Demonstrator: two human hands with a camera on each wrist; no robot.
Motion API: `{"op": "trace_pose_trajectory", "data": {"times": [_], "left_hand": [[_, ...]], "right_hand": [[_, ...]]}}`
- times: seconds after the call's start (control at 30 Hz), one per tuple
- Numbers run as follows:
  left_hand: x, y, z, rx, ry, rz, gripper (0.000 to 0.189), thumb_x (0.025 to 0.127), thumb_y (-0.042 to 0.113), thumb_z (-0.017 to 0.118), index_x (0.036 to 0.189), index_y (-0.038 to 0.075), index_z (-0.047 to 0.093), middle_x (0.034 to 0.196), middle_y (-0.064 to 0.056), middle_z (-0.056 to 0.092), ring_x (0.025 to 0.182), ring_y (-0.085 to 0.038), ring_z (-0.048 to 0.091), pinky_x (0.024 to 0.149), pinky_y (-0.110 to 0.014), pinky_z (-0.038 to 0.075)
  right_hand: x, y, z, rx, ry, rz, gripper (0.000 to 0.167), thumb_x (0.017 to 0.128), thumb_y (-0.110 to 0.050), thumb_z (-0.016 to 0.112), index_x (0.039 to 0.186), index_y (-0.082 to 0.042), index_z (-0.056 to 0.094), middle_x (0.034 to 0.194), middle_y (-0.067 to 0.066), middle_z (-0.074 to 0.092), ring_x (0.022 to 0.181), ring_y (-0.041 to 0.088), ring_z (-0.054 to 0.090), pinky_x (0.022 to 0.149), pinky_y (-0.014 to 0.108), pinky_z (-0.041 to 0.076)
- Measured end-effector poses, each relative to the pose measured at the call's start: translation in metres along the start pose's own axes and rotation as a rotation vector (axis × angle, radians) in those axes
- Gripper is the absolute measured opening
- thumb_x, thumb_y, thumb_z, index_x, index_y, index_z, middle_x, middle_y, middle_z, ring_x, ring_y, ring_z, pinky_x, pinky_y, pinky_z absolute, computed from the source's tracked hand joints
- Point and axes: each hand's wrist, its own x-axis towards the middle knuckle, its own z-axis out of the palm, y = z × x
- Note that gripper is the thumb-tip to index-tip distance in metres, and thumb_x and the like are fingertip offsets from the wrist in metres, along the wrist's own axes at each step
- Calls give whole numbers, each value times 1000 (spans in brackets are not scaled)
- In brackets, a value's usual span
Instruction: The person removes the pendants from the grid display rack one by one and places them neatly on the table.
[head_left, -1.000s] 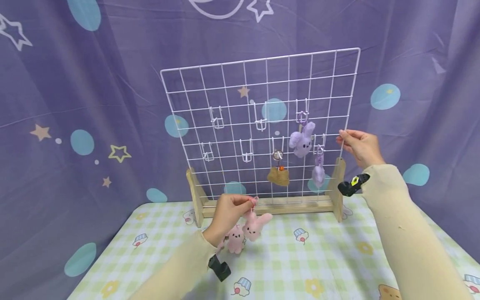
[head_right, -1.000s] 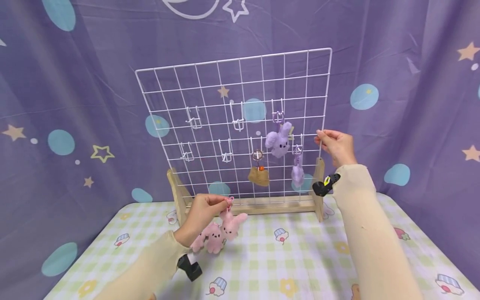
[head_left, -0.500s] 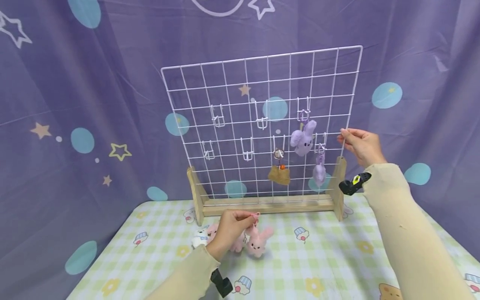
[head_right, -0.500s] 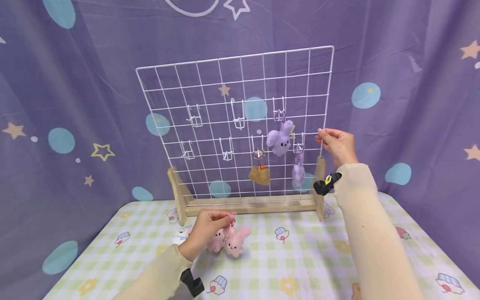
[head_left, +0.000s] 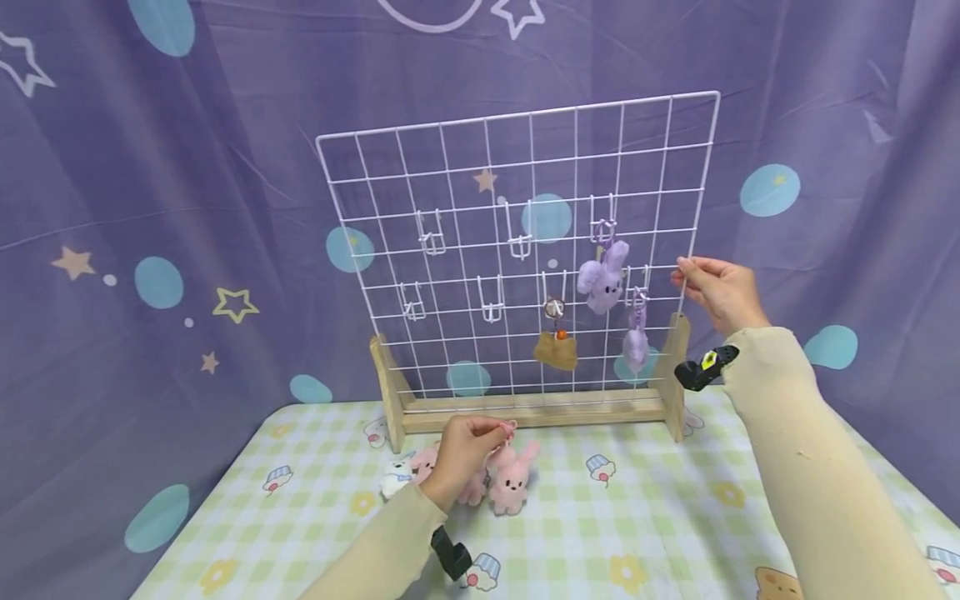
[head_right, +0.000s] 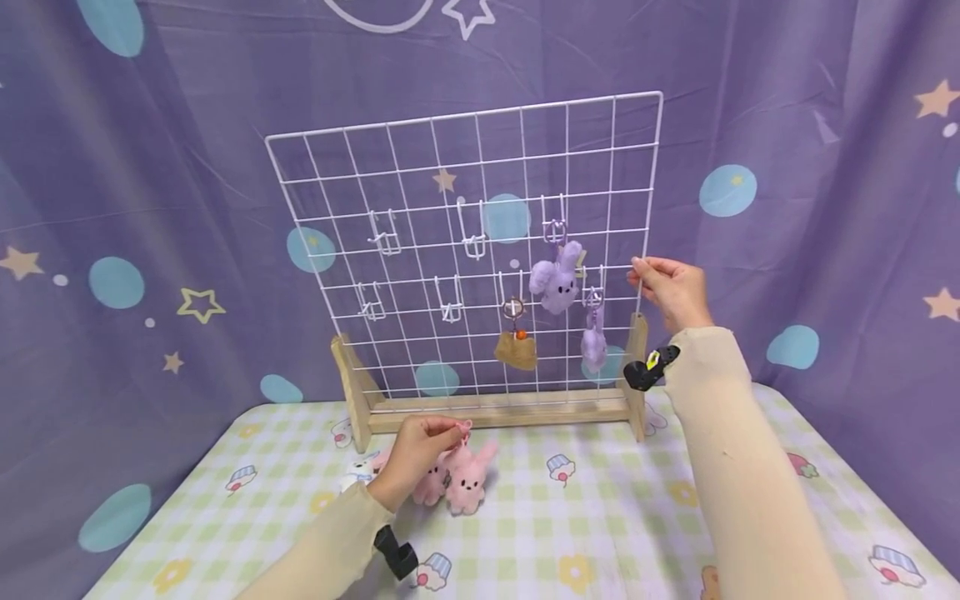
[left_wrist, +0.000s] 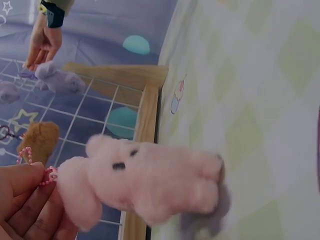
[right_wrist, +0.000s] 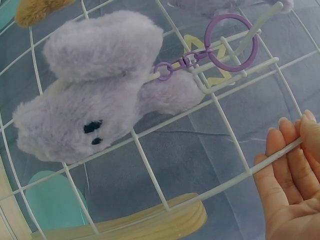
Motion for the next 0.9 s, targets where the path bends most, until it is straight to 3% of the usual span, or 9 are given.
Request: {"op": "trace_pose_trajectory", "data": {"times": [0.1,0.23,0.53,0.8,0.9], "left_hand": [[10,-15,0,11,11,-1,12,86,3,65,92,-4,72,96,-15,71,81,-12,65,64,-16,50],[17,-23,0,46,19,-19,12,86,8,67,92,0,73,93,-10,72,80,-9,65,67,-17,52],[28,-34,2,106,12,-43,10,85,8,67,88,1,73,93,-9,72,77,-9,64,70,-21,54],[31,-39,1,294,3,-14,6,84,10,70,84,5,73,82,-4,71,68,-9,60,59,-21,50],[32,-40,-1,316,-5,-15,6,85,11,69,85,6,73,80,-2,71,68,-9,60,58,-23,50]], "right_hand": [[0,-1,1,-7,-1,-1,12,87,-8,66,77,-11,71,68,-2,70,67,7,67,68,15,53],[0,-1,0,-12,4,5,13,87,-8,66,76,-12,71,69,-3,70,67,6,67,68,15,53],[0,-2,0,-7,4,6,16,88,-7,65,75,-12,71,68,-3,70,66,6,67,68,15,52],[-1,0,0,-27,3,18,16,88,-9,65,74,-14,71,69,-3,70,67,6,67,69,14,52],[-1,-1,0,-30,4,15,15,88,-10,65,75,-14,71,69,-3,70,67,6,67,69,15,52]]}}
